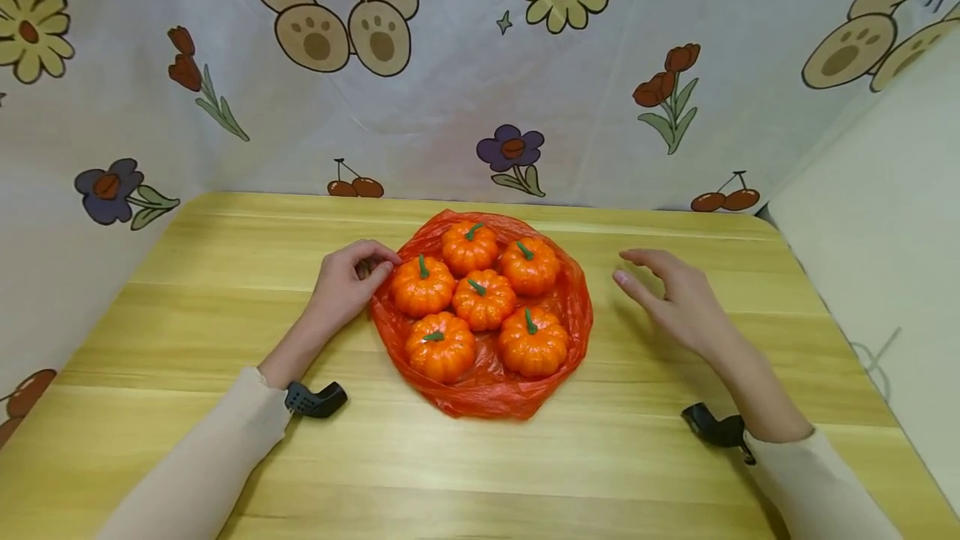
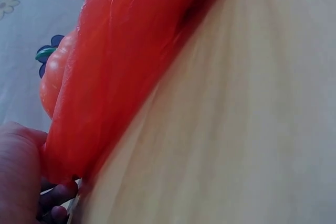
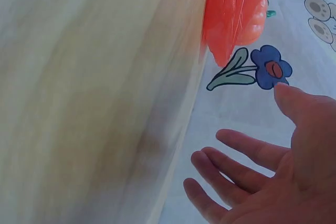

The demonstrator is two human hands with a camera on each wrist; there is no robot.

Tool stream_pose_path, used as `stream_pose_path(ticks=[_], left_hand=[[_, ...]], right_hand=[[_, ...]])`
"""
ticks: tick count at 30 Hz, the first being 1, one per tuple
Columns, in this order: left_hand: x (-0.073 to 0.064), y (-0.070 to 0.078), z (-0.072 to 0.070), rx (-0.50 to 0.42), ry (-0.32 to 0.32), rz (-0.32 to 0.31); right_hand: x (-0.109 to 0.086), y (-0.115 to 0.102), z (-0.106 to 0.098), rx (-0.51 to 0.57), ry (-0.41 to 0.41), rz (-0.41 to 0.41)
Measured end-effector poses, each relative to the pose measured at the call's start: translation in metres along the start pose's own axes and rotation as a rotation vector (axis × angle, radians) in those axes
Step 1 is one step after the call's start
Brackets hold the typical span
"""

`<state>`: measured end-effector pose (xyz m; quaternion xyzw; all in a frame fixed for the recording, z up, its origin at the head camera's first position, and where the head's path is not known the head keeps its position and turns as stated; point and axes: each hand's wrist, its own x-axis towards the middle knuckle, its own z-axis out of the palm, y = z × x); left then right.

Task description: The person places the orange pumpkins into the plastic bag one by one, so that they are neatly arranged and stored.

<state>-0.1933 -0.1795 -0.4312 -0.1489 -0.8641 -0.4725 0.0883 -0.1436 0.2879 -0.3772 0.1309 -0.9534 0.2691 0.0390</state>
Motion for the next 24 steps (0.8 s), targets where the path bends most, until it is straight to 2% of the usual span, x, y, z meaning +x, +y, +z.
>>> stream_pose_path(ticks=[7, 13, 19, 24], left_hand=[[0.013, 0.000, 0.002, 0.007, 0.000, -0.011], [0.018, -0.002, 0.004, 0.000, -0.008, -0.017], [0.011, -0.005, -0.002, -0.019, 0.024, -0.019], [-0.001, -0.013, -0.018, 0.022, 0.070, -0.027]], right_hand=[[-0.001, 0.004, -0.002, -0.053, 0.008, 0.013], [-0.004, 0.009, -0.002, -0.064, 0.011, 0.018], [-0.003, 0.010, -0.001, -0.066, 0.026, 0.007], [-0.005, 0.008, 0.000, -0.050, 0.018, 0.004]])
